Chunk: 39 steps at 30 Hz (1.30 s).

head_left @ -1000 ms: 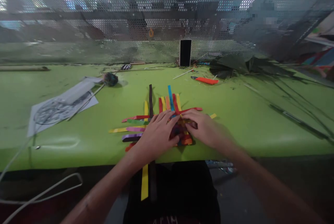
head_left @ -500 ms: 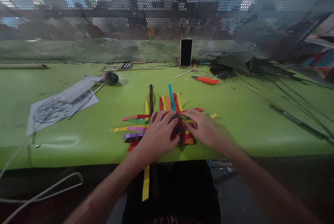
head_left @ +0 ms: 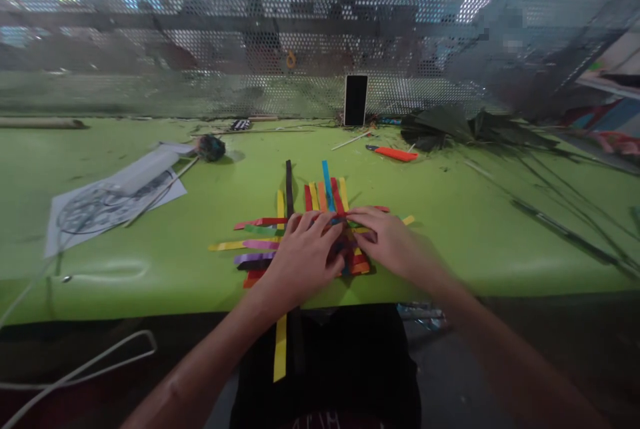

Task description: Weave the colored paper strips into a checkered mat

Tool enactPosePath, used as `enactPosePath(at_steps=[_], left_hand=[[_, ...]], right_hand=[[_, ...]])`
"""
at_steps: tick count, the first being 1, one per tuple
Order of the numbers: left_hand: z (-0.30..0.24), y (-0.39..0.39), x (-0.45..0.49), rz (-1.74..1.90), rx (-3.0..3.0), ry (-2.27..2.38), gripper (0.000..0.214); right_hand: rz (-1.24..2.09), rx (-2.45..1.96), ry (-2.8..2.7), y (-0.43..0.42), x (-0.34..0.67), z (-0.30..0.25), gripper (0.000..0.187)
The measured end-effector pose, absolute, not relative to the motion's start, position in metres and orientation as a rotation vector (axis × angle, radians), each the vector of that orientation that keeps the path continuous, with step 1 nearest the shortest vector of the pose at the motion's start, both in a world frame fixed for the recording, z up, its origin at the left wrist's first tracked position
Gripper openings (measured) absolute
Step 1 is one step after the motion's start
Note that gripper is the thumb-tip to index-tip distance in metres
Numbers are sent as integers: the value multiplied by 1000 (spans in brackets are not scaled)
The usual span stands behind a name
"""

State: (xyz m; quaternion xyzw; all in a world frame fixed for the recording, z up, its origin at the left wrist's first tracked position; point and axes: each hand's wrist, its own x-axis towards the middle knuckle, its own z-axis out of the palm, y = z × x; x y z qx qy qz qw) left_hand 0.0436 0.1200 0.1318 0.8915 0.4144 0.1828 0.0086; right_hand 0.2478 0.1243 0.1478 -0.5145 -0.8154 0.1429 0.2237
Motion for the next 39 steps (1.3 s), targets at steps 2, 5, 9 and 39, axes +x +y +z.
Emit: enactPosePath(at_steps=[2, 5, 9, 39], left_hand=[[132, 120, 44, 568, 2786, 1293, 41], [133, 121, 43, 574, 2780, 1282, 41], [133, 121, 44, 564, 2755, 1277, 38], [131, 121, 43, 526, 2780, 1230, 42]], right_hand=[[406, -1407, -2247, 126, 248, 146, 45], [425, -1458, -2214, 124, 247, 149, 46], [449, -1521, -2175, 120, 246, 153, 44], [390, -1640, -2031, 134, 257, 169, 18]])
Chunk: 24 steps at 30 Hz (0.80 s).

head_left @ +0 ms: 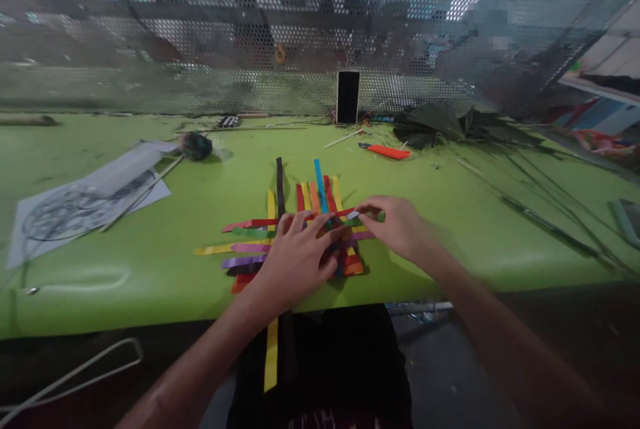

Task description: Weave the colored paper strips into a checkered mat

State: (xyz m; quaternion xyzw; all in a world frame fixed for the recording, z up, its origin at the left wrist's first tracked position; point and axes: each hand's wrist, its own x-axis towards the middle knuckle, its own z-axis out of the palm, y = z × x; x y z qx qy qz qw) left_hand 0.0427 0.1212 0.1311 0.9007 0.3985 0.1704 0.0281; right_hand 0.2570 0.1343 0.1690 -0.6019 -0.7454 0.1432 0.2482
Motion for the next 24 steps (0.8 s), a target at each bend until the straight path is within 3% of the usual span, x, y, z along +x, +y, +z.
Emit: enactPosePath(at_steps=[24], left_hand=[[137, 119, 43, 512, 2754, 1294, 41]], right_hand=[[191, -1535, -2062, 148, 247, 147, 22]])
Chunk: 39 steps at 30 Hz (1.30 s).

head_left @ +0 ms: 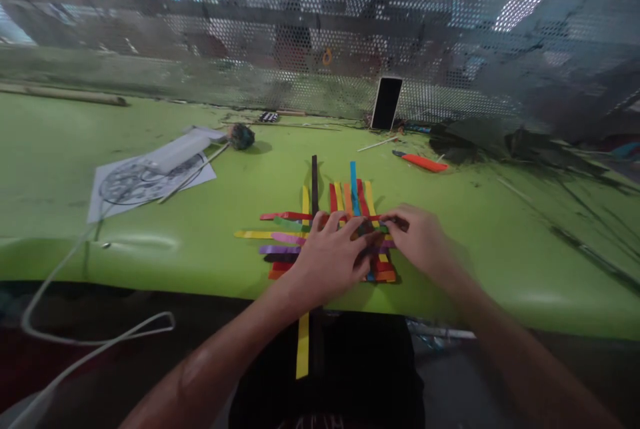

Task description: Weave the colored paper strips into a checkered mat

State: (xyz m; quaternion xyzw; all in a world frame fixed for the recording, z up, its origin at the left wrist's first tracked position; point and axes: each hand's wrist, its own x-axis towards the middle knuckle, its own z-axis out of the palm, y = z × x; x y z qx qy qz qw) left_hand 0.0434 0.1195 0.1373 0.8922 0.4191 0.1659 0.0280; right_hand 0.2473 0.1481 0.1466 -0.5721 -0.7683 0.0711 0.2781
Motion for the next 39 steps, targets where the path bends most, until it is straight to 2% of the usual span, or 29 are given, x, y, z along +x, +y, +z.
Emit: enactPosePath(at_steps=[11, 17, 24, 39], left_hand=[[131, 121, 43, 500, 2771, 1287, 39], [132, 121, 43, 526, 2778, 1277, 40], [130, 121, 42, 537, 2786, 1287, 37], [133, 120, 42, 553, 2775, 1269, 36]], right_hand=[[161, -1352, -2041, 148, 251, 138, 20], [106, -1224, -2117, 142, 255, 136, 36], [-19, -1053, -2352, 138, 254, 135, 33], [-50, -1189, -2378, 128, 252, 133, 38]])
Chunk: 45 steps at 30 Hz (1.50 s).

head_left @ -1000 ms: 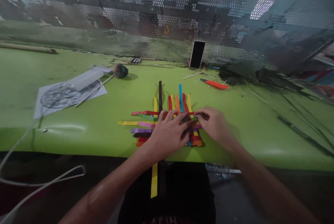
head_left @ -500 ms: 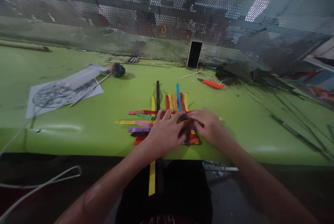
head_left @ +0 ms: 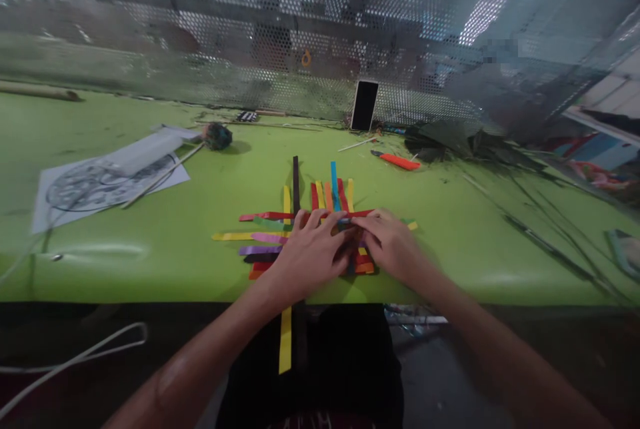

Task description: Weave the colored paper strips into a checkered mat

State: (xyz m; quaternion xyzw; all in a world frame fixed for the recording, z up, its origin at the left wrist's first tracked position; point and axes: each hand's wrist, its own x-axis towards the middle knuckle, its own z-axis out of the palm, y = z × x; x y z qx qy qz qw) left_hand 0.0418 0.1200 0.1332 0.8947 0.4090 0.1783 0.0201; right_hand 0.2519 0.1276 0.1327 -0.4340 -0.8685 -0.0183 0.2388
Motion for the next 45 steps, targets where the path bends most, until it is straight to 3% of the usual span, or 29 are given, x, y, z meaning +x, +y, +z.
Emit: enactPosePath(at_steps=[11, 19, 27, 34, 40, 45], left_hand=[[131, 120, 42, 602, 2747, 1230, 44], [132, 121, 42, 599, 2752, 1209, 29], [129, 119, 42, 605, 2773, 1242, 34], [134, 115, 39, 830, 2997, 1105, 24], [159, 75, 27, 796, 3022, 888, 17], [151, 31, -43, 999, 2778, 1079, 32]], right_hand=[[100, -1248, -2316, 126, 253, 135, 46], [358, -1256, -2234, 122, 258, 147, 41], [-173, -1358, -1994, 113, 311, 143, 28], [-269, -1366, -1908, 81, 293, 136, 23], [-30, -1185, -2145, 53, 254, 135, 23], [-99, -1179, -2193, 48, 252, 125, 22]])
